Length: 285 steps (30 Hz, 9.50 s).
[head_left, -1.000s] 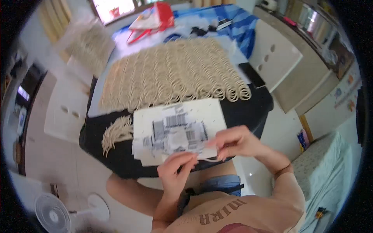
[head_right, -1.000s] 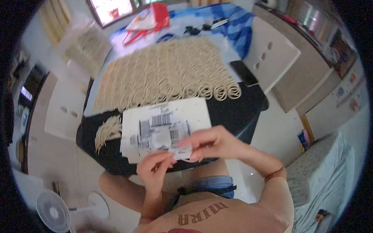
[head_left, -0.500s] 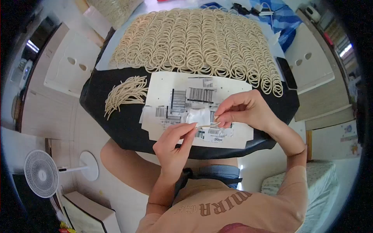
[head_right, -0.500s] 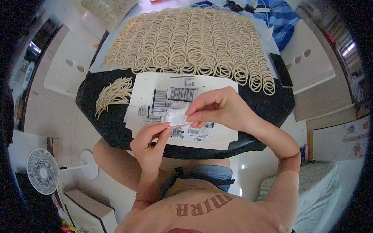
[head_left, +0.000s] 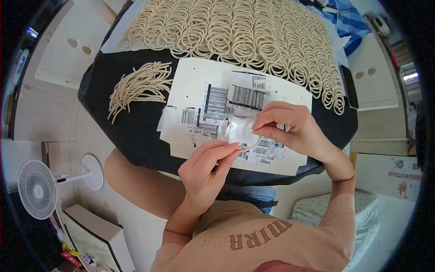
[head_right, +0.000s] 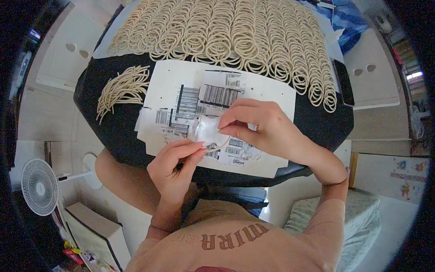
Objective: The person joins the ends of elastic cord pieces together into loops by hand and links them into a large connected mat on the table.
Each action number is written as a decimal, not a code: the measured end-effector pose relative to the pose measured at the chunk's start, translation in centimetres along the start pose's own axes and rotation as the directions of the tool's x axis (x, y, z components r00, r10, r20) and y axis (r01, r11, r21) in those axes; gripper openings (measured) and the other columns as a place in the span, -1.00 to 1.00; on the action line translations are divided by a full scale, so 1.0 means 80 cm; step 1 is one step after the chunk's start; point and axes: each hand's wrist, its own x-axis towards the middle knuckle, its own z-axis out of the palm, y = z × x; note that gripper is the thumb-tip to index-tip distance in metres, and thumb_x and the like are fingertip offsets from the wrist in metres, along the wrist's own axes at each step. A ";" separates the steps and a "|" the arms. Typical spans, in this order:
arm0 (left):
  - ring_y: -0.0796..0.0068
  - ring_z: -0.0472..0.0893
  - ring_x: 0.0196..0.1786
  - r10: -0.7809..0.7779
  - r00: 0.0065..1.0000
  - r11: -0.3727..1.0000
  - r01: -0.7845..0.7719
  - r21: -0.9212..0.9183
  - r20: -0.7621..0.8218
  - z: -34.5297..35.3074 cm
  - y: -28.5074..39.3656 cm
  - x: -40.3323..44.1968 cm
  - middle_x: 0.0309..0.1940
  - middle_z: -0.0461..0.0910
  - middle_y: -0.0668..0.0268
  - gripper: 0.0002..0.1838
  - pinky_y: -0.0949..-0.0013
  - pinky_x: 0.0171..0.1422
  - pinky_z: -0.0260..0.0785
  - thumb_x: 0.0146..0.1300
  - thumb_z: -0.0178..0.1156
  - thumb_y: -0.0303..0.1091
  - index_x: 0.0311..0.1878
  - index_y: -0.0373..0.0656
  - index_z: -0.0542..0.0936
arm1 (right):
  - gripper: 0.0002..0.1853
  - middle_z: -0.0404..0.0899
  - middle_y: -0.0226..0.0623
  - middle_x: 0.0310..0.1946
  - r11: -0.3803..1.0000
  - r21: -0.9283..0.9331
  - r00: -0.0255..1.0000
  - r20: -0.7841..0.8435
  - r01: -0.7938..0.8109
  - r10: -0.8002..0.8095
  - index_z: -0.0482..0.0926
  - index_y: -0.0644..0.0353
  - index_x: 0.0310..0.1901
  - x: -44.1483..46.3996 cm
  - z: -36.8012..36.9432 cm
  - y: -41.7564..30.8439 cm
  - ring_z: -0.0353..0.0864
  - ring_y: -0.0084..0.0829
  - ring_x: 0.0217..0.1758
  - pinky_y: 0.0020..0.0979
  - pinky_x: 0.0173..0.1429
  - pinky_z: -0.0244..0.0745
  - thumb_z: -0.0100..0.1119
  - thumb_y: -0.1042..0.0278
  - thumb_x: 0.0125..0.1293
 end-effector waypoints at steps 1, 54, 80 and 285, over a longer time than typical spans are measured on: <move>0.49 0.60 -0.40 -0.004 1.000 1.000 0.004 -0.001 0.006 0.001 -0.001 0.001 -0.32 0.64 0.23 -0.82 0.52 -0.38 0.43 0.09 0.35 -0.59 -0.21 -0.23 0.66 | -0.87 0.56 -0.27 -0.37 1.000 -0.028 1.000 -0.010 0.001 -0.001 0.60 0.26 -0.27 -0.001 0.001 -0.002 0.59 -0.33 -0.36 -0.43 -0.29 0.47 0.31 0.55 0.12; 0.49 0.63 -0.13 -0.280 0.905 0.774 0.410 -0.483 0.320 -0.013 0.004 0.024 -0.18 0.61 0.18 -0.86 0.47 0.03 0.54 0.18 0.24 -0.65 -0.18 -0.37 0.63 | -0.81 0.60 -0.25 -0.02 0.782 0.562 0.960 0.223 -0.268 0.168 0.51 0.36 -0.04 -0.012 0.011 -0.006 0.55 -0.54 0.03 -0.50 0.10 0.53 0.08 0.65 0.33; 0.51 0.64 -0.12 -0.298 0.883 0.756 0.450 -0.475 0.362 -0.016 0.005 0.026 -0.19 0.62 0.18 -0.87 0.49 0.02 0.53 0.17 0.23 -0.67 -0.20 -0.40 0.62 | -0.81 0.63 -0.26 -0.07 0.722 0.588 0.930 0.273 -0.363 0.245 0.54 0.36 -0.03 -0.013 0.013 -0.008 0.60 -0.58 -0.07 -0.51 -0.07 0.66 0.12 0.59 0.33; 0.53 0.65 -0.15 -0.318 0.910 0.773 0.412 -0.482 0.267 -0.001 0.005 0.025 -0.22 0.64 0.20 -0.84 0.50 0.01 0.54 0.13 0.27 -0.67 -0.19 -0.42 0.62 | -0.85 0.61 -0.10 0.00 0.860 0.467 0.973 0.186 -0.207 0.133 0.42 0.36 -0.05 -0.014 0.008 0.002 0.62 -0.48 -0.03 -0.42 -0.06 0.68 -0.01 0.66 0.37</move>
